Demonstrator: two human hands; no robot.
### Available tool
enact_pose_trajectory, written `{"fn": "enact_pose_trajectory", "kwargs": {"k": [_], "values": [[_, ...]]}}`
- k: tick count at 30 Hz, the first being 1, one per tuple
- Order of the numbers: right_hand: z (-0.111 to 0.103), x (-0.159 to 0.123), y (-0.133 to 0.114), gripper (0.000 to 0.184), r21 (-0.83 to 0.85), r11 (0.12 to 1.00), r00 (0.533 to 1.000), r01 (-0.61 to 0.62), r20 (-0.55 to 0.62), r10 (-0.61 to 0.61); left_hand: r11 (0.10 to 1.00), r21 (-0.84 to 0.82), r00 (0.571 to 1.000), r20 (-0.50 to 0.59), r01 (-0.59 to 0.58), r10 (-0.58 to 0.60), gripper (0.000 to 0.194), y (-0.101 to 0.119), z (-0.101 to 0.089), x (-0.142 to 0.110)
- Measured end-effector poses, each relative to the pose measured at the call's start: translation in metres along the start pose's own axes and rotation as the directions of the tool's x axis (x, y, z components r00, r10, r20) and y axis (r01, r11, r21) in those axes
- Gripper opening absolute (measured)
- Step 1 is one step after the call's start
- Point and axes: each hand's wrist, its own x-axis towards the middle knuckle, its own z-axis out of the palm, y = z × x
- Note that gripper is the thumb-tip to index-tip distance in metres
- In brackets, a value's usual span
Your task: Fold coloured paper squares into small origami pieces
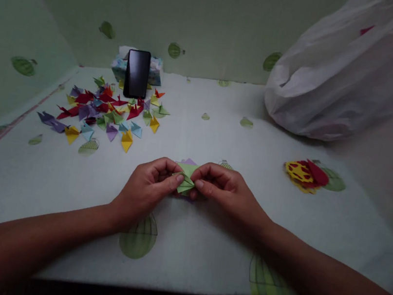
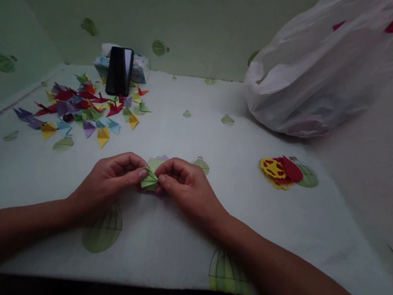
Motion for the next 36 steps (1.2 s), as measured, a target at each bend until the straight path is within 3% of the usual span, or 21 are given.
{"fn": "enact_pose_trajectory", "kwargs": {"k": [7,11,16,23,31,36], "values": [[0.0015,-0.0007,0.0019,0.007,0.112,0.994,1.0,-0.008,-0.018,0.01,1.0,-0.008,1.0,0.002,0.005,-0.005,0.015,-0.0029,-0.0002,0.0004],[0.0023,0.0006,0.0008,0.006,0.085,0.996,1.0,-0.005,-0.011,0.006,0.999,-0.021,0.996,0.078,0.046,-0.044,0.016,-0.0002,0.0012,0.0002],[0.0028,0.0011,0.0004,0.007,0.062,0.998,1.0,-0.022,-0.007,0.023,0.999,0.039,1.0,0.008,-0.003,0.003,0.011,0.001,-0.0004,-0.001],[0.0023,0.0006,0.0003,0.008,0.059,0.998,1.0,-0.015,0.003,0.015,1.0,0.022,1.0,-0.01,-0.006,0.007,0.011,0.0002,0.0005,-0.0017],[0.004,0.0,0.0009,0.009,0.023,1.0,0.999,0.004,-0.043,-0.003,0.997,-0.048,0.998,0.034,0.056,-0.054,0.019,0.0022,0.0054,-0.0023],[0.0071,-0.0005,0.0008,0.016,0.065,0.998,0.999,0.018,-0.046,-0.015,0.999,-0.036,0.998,0.05,0.028,-0.026,0.016,0.0025,0.0059,-0.0023]]}}
